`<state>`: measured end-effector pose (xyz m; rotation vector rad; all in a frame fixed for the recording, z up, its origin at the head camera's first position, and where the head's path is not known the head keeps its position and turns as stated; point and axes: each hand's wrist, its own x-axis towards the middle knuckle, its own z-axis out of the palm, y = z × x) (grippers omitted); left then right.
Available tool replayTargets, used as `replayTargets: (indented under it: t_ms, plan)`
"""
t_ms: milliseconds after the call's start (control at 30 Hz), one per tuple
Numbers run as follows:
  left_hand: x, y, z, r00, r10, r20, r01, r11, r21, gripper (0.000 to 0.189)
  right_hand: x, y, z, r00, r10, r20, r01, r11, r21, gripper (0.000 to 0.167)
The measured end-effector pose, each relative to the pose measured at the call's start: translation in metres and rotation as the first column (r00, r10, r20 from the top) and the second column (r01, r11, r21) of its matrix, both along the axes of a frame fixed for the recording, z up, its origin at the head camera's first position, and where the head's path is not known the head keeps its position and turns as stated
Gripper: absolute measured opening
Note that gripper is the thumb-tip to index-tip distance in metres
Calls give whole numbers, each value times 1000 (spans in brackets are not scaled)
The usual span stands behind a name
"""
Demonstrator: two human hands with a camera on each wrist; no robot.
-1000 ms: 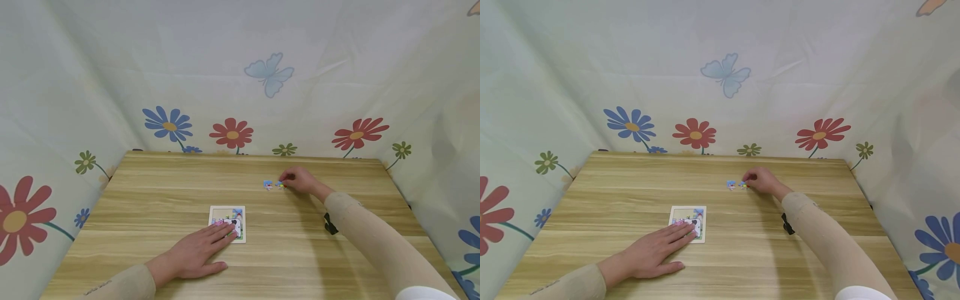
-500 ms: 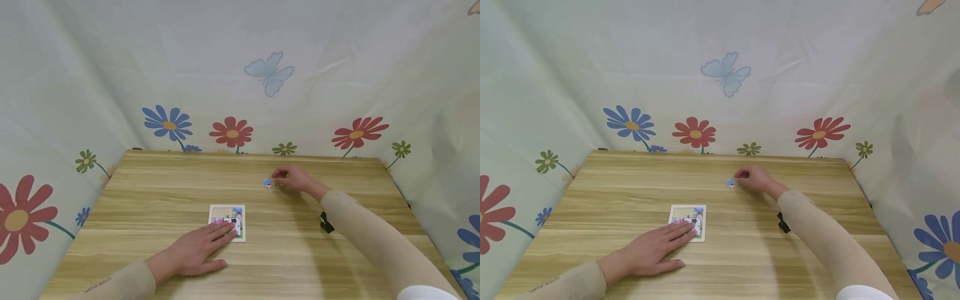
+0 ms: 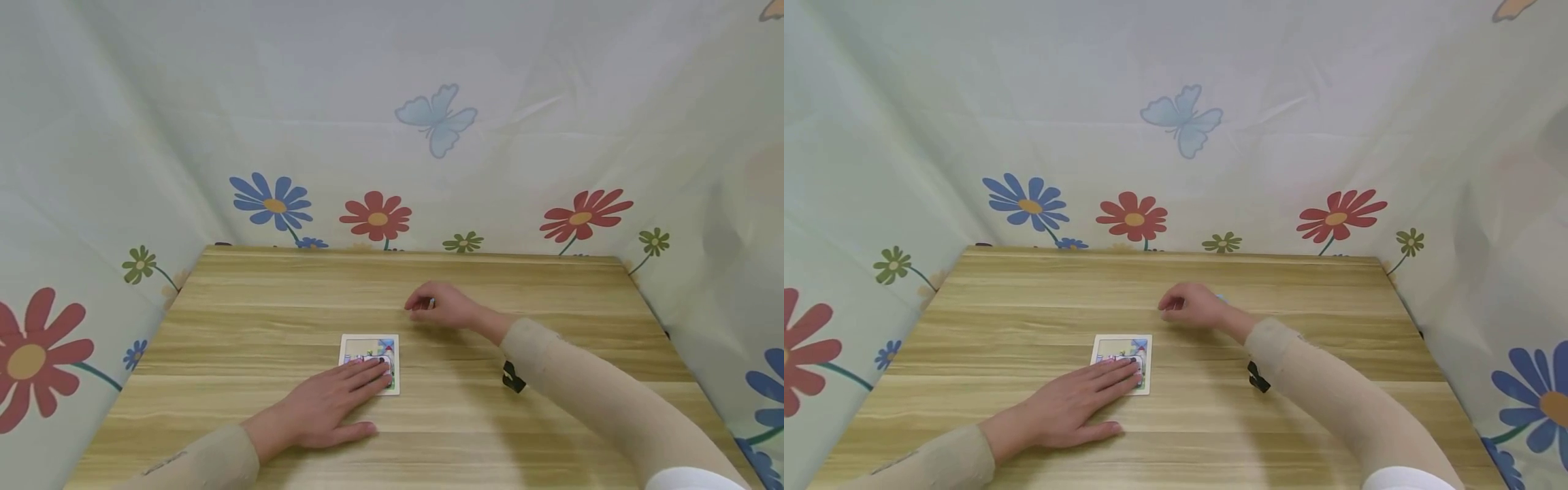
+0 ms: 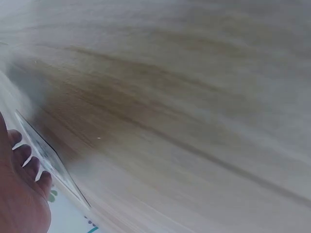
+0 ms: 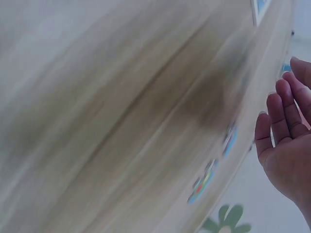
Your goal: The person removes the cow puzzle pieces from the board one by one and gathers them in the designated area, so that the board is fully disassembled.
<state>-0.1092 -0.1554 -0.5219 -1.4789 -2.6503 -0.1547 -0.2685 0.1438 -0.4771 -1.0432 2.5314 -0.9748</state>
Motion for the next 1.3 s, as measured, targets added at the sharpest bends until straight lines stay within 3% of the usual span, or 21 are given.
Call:
replayTargets:
  t_ms: [233, 400, 700, 1300]
  plan:
    - [-3, 5, -1, 998, 7, 57, -5, 999, -32, 77, 18, -24, -3, 995, 97, 39, -97, 995, 6, 23]
    - [-4, 5, -3, 997, 11, 82, -7, 999, -50, 78, 23, -35, -7, 988, 155, -3, -154, 987, 38, 22]
    - [-5, 6, -6, 998, -6, 68, 8, 999, -40, 78, 31, -38, -14, 990, 139, -3, -138, 982, 130, 20]
    - [-7, 7, -7, 998, -16, 66, 18, 1000, -24, 78, 35, -37, -16, 992, 86, 94, -95, 991, 95, 19]
